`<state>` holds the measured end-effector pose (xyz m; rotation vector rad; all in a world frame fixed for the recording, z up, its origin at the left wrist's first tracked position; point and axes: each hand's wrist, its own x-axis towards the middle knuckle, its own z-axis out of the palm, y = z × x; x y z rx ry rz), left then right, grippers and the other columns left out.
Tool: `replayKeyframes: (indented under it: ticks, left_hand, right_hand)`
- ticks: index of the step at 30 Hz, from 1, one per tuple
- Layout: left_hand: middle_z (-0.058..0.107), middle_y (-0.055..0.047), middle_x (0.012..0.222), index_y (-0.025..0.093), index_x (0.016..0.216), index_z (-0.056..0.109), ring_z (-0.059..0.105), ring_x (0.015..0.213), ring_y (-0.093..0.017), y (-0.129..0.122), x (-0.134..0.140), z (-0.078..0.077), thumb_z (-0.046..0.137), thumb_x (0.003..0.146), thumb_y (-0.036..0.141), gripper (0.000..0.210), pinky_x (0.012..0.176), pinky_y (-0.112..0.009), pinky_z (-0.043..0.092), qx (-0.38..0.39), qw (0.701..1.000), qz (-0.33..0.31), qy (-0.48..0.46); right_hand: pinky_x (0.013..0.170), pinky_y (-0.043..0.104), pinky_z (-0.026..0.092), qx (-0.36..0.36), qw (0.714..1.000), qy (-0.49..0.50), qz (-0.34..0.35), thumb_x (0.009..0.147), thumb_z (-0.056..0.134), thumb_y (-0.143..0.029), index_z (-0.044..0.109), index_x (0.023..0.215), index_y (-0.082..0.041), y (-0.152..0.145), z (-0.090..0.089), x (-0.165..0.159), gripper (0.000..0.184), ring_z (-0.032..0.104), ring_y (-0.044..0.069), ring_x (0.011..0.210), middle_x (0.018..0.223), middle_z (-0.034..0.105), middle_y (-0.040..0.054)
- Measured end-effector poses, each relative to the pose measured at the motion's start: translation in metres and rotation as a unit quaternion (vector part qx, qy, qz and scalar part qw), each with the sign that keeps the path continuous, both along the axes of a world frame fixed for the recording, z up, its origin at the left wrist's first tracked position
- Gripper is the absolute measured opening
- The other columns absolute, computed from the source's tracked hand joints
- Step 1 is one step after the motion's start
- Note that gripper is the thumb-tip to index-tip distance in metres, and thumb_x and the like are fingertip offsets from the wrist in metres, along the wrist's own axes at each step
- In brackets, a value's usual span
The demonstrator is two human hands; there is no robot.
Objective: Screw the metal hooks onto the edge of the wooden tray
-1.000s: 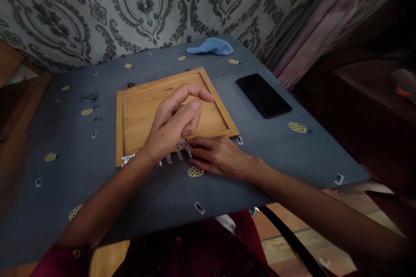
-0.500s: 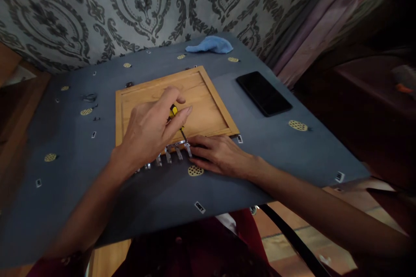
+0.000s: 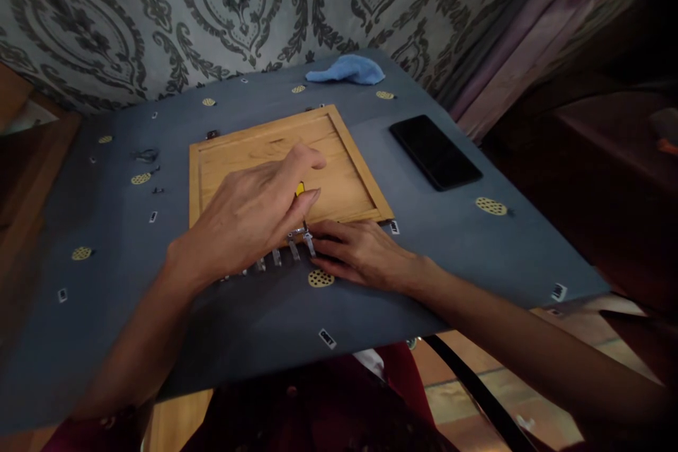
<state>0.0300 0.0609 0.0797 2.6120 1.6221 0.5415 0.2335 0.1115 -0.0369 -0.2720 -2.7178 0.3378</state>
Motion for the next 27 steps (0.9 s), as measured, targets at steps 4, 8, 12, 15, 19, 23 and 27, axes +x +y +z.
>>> replayKeyframes:
  ticks: [4,8,12,15,19,23,27]
  left_hand:
    - [0.065,0.000,0.081,0.016,0.120,0.049,0.066,0.072,-0.016,-0.001,0.000,-0.003,0.048,0.098,0.023,0.023,0.061,-0.026,0.041,0.010,1.000,0.010,0.012]
    - [0.067,-0.001,0.089,0.017,0.120,0.049,0.068,0.077,-0.017,-0.006,-0.001,0.003,0.048,0.098,0.022,0.022,0.062,-0.026,0.044,0.015,1.000,0.027,0.005]
    - [0.067,-0.002,0.094,0.018,0.119,0.053,0.066,0.068,-0.014,-0.014,-0.005,0.016,0.048,0.099,0.021,0.021,0.062,-0.028,0.043,0.056,0.996,0.062,-0.008]
    - [0.067,0.000,0.088,0.017,0.119,0.053,0.062,0.061,-0.014,-0.016,-0.006,0.019,0.049,0.098,0.021,0.022,0.057,-0.029,0.039,0.055,0.996,0.071,0.009]
    - [0.062,0.000,0.076,0.015,0.121,0.051,0.064,0.067,-0.016,-0.012,-0.004,0.012,0.046,0.099,0.022,0.024,0.063,-0.027,0.044,0.011,0.999,0.045,0.005]
    - [0.059,0.002,0.071,0.015,0.122,0.051,0.061,0.064,-0.016,-0.009,0.000,0.005,0.045,0.099,0.023,0.025,0.066,-0.027,0.046,0.005,0.999,0.032,0.014]
    - [0.063,0.001,0.076,0.017,0.122,0.051,0.062,0.066,-0.015,-0.008,0.001,0.001,0.044,0.098,0.023,0.025,0.065,-0.026,0.045,-0.001,0.999,0.033,0.014]
  right_hand:
    - [0.064,0.030,0.050,-0.002,1.000,-0.005,-0.002,0.103,0.045,-0.032,0.071,0.103,-0.015,0.000,0.000,-0.001,0.031,0.070,0.017,0.081,0.117,0.070,0.0105]
    - [0.065,0.031,0.053,-0.014,1.000,-0.003,0.003,0.103,0.046,-0.031,0.071,0.105,-0.015,0.001,0.000,-0.001,0.030,0.071,0.019,0.086,0.118,0.070,0.0110]
    - [0.068,0.031,0.055,-0.010,1.000,0.001,0.005,0.103,0.047,-0.031,0.071,0.107,-0.015,0.001,-0.001,0.000,0.029,0.071,0.020,0.089,0.121,0.069,0.0115]
    - [0.069,0.031,0.055,-0.008,1.000,-0.002,0.004,0.103,0.047,-0.031,0.071,0.108,-0.015,0.001,-0.001,0.000,0.029,0.071,0.019,0.090,0.122,0.069,0.0114]
    - [0.068,0.032,0.055,-0.018,1.000,-0.005,0.002,0.103,0.046,-0.032,0.071,0.106,-0.015,0.001,-0.001,0.000,0.030,0.071,0.020,0.090,0.122,0.069,0.0117]
    - [0.066,0.033,0.054,-0.021,1.000,-0.017,0.001,0.103,0.046,-0.032,0.071,0.106,-0.015,0.001,-0.001,0.000,0.030,0.071,0.021,0.089,0.121,0.069,0.0122]
    - [0.065,0.033,0.053,-0.027,0.999,-0.022,0.004,0.103,0.046,-0.032,0.071,0.104,-0.014,0.001,0.001,-0.001,0.031,0.071,0.020,0.087,0.118,0.069,0.0129]
